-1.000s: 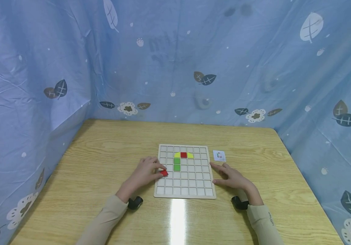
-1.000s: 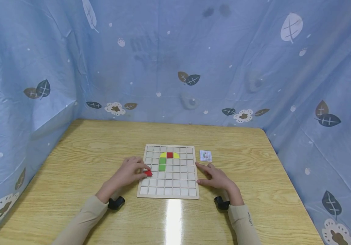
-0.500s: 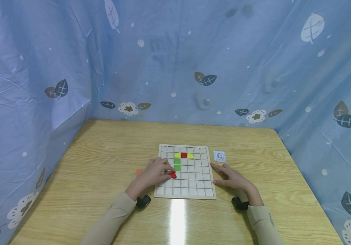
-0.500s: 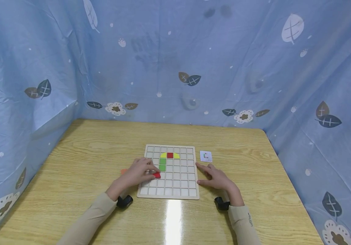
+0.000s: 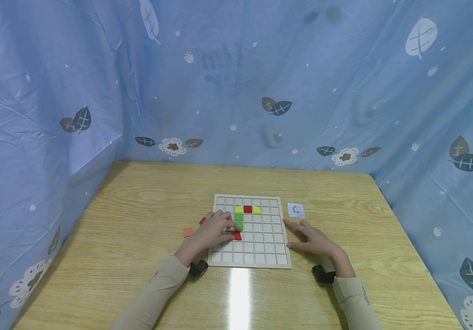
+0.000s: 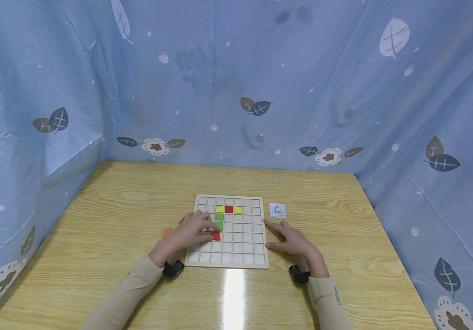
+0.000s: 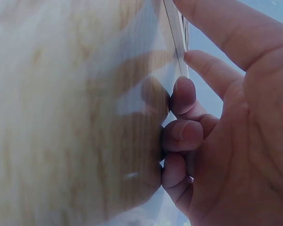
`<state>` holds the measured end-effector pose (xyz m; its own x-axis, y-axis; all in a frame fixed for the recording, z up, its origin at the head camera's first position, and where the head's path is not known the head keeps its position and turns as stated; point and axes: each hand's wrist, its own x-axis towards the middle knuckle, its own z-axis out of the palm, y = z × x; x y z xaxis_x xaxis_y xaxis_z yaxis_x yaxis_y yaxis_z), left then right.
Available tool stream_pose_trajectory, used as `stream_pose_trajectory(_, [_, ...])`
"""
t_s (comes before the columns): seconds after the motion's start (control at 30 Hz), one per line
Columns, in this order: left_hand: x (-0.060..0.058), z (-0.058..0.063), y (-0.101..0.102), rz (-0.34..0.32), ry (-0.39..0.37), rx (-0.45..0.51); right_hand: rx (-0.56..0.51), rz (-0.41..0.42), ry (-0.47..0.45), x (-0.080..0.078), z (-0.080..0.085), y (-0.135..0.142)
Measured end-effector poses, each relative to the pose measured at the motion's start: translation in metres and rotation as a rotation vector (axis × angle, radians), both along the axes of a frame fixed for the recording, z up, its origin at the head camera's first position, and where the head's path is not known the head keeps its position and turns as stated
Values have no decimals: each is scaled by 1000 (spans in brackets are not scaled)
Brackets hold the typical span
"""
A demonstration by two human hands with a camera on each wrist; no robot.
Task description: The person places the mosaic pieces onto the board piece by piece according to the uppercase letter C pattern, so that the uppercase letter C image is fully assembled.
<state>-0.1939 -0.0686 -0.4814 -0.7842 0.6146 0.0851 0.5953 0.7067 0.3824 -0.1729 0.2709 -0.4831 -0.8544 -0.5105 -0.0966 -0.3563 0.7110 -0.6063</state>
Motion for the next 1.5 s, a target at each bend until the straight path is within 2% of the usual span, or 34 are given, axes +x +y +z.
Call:
stream_pose_trajectory(0.23, [-1, 1, 3, 61, -19, 17, -2, -4, 3, 0, -1, 1])
stream_pose_trajectory(0.77, [-1, -2, 5, 62, -13, 28, -6, -1, 11, -1, -2, 1])
stream_pose_trajectory(1.23, [6, -2, -17, 106, 20, 131, -10, 5, 26, -1, -1, 0])
stream_pose_trajectory(1.5, [6, -3, -35, 166, 32, 106, -10, 8, 10, -2, 1, 0])
